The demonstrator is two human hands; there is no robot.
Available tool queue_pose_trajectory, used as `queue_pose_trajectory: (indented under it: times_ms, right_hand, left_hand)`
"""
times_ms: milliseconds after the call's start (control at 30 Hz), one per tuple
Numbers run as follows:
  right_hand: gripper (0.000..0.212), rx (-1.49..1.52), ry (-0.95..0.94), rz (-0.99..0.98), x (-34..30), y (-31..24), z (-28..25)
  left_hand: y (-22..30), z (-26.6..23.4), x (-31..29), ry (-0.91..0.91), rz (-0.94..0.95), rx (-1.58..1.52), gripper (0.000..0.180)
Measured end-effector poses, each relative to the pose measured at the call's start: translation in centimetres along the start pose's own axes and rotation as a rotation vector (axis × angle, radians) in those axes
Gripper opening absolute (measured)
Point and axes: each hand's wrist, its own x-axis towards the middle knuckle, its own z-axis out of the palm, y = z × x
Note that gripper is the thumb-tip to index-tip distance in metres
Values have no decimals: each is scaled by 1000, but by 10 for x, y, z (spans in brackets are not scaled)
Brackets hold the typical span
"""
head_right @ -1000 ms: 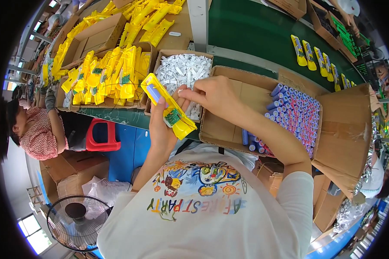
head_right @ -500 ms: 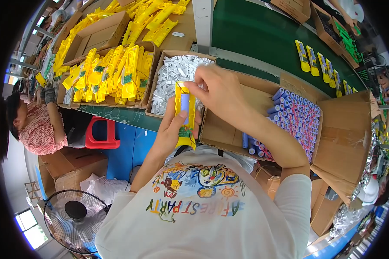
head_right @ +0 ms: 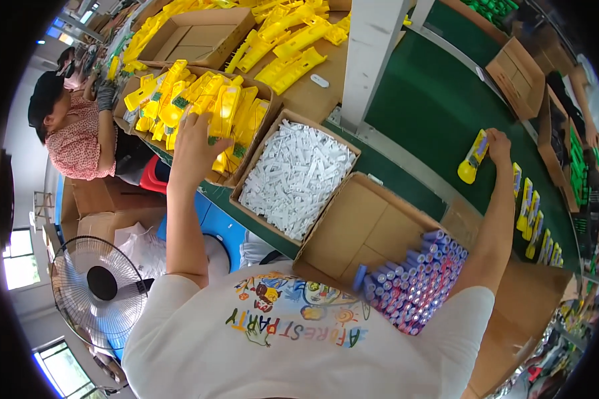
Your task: Assembling electronic components into yellow plastic housings on a production line.
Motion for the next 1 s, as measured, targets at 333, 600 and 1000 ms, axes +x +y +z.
queue_pose_trajectory:
  times_ms: [333, 600, 1000]
  right_hand:
    - [37, 724, 292, -495, -104, -383, -251]
    - [27, 1091, -108, -586, -213, -417, -278]
    - [15, 1198, 157, 98, -235, -470, -275]
  left_hand:
    - [55, -8, -37, -163, -253, -1644, 34]
    - [97, 20, -104, -944, -463, -2164, 61]
    - [118, 28, -145, -680, 106, -1675, 52]
